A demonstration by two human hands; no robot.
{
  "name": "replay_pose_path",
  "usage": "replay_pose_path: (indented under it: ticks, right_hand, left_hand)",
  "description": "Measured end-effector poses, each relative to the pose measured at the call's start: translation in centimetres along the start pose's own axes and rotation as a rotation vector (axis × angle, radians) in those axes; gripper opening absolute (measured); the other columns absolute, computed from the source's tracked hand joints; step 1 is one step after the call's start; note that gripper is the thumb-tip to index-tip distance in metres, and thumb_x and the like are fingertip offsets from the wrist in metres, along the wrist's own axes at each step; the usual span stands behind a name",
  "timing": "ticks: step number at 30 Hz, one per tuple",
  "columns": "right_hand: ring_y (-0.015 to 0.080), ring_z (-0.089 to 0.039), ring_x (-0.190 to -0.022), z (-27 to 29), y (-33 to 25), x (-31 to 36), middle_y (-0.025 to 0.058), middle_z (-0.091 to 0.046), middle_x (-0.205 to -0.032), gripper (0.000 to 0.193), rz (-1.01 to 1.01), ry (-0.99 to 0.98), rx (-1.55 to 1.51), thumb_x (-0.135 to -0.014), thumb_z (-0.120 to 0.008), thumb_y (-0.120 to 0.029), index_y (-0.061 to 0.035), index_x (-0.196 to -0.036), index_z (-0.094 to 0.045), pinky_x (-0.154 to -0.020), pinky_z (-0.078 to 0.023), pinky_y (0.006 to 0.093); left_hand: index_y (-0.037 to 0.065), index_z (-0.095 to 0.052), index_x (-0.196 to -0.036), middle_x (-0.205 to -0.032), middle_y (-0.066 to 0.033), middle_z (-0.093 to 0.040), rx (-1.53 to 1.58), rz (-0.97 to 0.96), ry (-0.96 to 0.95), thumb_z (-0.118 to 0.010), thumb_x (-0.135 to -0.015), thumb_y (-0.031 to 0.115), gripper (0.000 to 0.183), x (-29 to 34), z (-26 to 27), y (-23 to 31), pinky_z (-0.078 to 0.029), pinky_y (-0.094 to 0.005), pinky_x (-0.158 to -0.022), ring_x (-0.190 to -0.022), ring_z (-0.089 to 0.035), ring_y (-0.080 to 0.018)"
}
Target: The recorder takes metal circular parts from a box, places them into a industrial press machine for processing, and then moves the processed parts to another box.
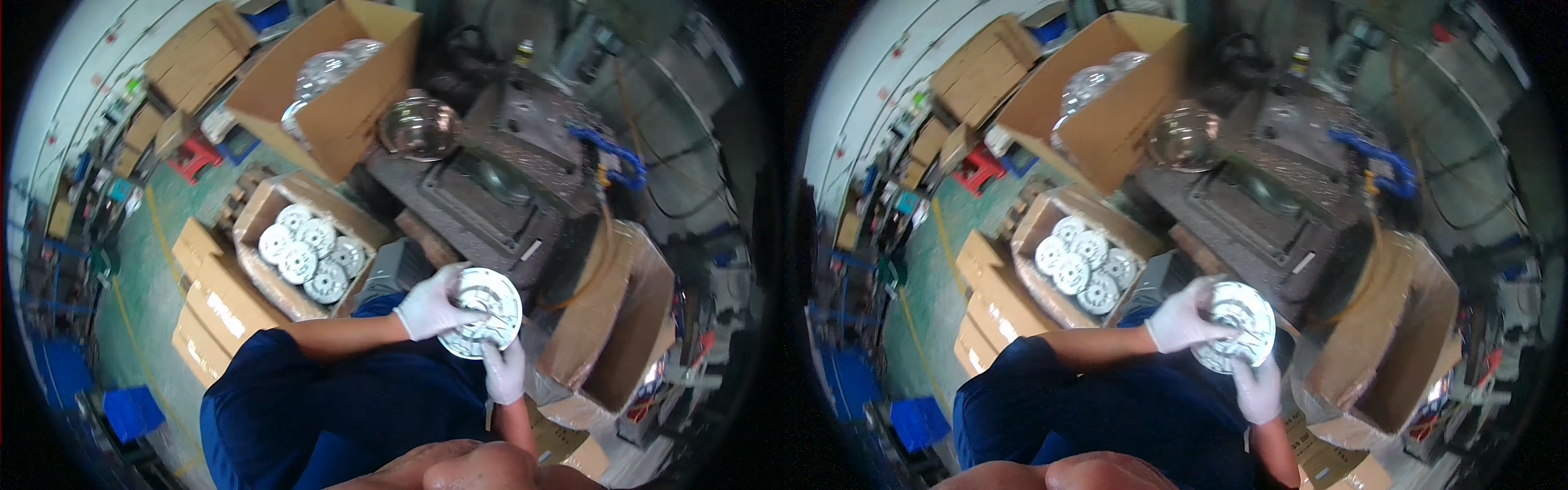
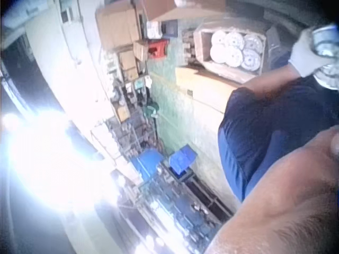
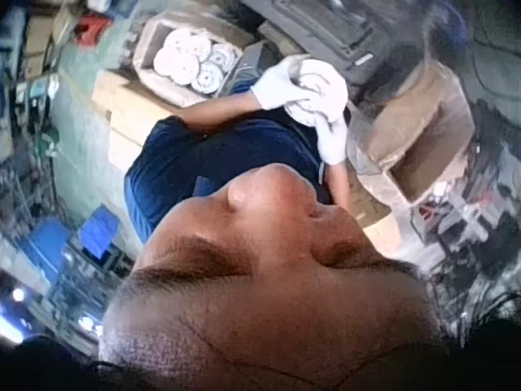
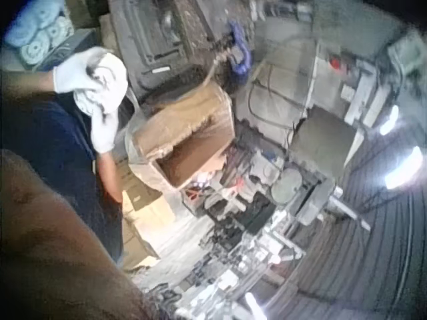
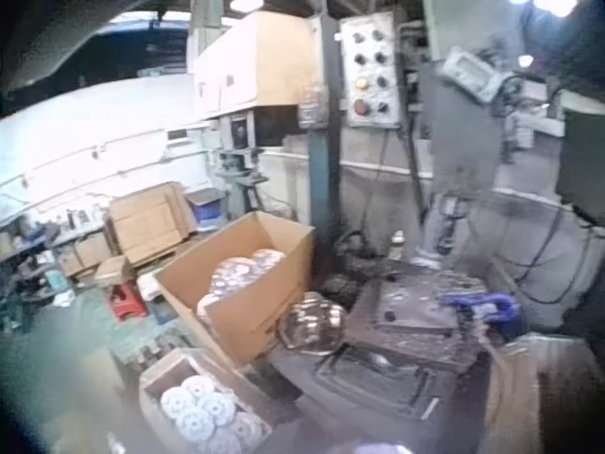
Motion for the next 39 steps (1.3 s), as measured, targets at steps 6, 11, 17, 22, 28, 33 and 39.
replay_pose_path:
  ticks: [6,11,17,22,28,33,39]
  right_hand:
    - [0.0182,-0.057,-0.109,0.1,-1.4,-0.3,0.0135,-0.058,-0.124,0.054,0.052,-0.228,-0.254,-0.09,-0.063,-0.015,0.0019,-0.136,-0.041,-0.095,-0.044,0.0309]
    - [0.0189,-0.061,-0.096,2.5,1.2,0.5,0.0142,-0.06,-0.117,0.047,-0.044,-0.13,-0.145,-0.095,-0.057,-0.02,0.0034,-0.134,-0.044,-0.087,-0.048,0.0317]
    - [0.0174,-0.061,-0.093,3.7,5.1,2.2,0.012,-0.063,-0.109,0.032,-0.148,-0.066,0.017,-0.097,-0.055,-0.019,0.003,-0.12,-0.053,-0.084,-0.05,0.0311]
    - [0.013,-0.058,-0.091,4.6,7.0,3.1,0.007,-0.063,-0.104,0.029,-0.045,-0.023,0.095,-0.097,-0.056,-0.019,0.0019,-0.116,-0.056,-0.083,-0.048,0.0281]
    - [0.0174,-0.06,-0.088,5.3,7.9,2.2,0.016,-0.067,-0.099,0.034,-0.175,0.058,0.091,-0.092,-0.064,-0.027,0.001,-0.11,-0.061,-0.083,-0.048,0.0323]
    - [0.0268,-0.065,-0.087,5.8,6.8,1.2,0.0208,-0.066,-0.096,0.037,-0.046,0.024,0.241,-0.091,-0.063,-0.033,0.0002,-0.107,-0.061,-0.08,-0.049,0.036]
    - [0.0407,-0.062,-0.091,6.0,5.8,1.2,0.0248,-0.064,-0.094,0.041,-0.047,0.031,0.408,-0.089,-0.062,-0.039,-0.0007,-0.103,-0.06,-0.077,-0.049,0.0421]
  left_hand:
    - [-0.005,-0.04,-0.122,-0.118,-0.015,-0.06,-0.147,-0.172,-0.001,-0.078,-0.074,0.0,0.062,-4.4,3.9,5.9,-0.052,-0.0329,-0.09,-0.107,-0.061,-0.0198]
    - [-0.006,-0.054,-0.116,-0.107,-0.0126,-0.066,-0.505,-0.476,0.419,-0.081,-0.072,0.025,0.06,-15.6,9.3,15.3,-0.051,-0.0289,-0.086,-0.096,-0.064,-0.0166]
    - [-0.005,-0.061,-0.112,-0.111,-0.0197,-0.065,-0.674,-0.365,0.425,-0.081,-0.059,0.056,0.082,-27.4,8.1,17.2,-0.049,-0.0325,-0.09,-0.104,-0.064,-0.0262]
    - [-0.005,-0.059,-0.117,-0.12,-0.0232,-0.061,-0.935,-0.251,0.447,-0.072,-0.061,0.068,0.093,-29.9,6.6,17.1,-0.047,-0.0354,-0.095,-0.112,-0.059,-0.032]
    - [-0.004,-0.061,-0.116,-0.117,-0.0234,-0.062,-0.965,-0.169,0.62,-0.069,-0.067,0.065,0.085,-28.2,5.3,17.8,-0.047,-0.036,-0.093,-0.111,-0.06,-0.0319]
    - [-0.003,-0.053,-0.127,-0.125,-0.0238,-0.057,-1.159,-0.034,0.624,-0.066,-0.068,0.068,0.093,-26.7,4.8,19.0,-0.045,-0.0383,-0.098,-0.115,-0.057,-0.0342]
    - [-0.002,-0.039,-0.139,-0.129,-0.0257,-0.054,-1.249,-0.259,0.374,-0.067,-0.066,0.069,0.105,-28.2,4.4,20.5,-0.042,-0.0357,-0.102,-0.12,-0.054,-0.0337]
Point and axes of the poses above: each hand's wrist, its own x-axis away from the middle knuckle, its own z-axis out of the back of the hand, y = z × x, the point moved 2 cm from there along -x, towards the middle knuckle
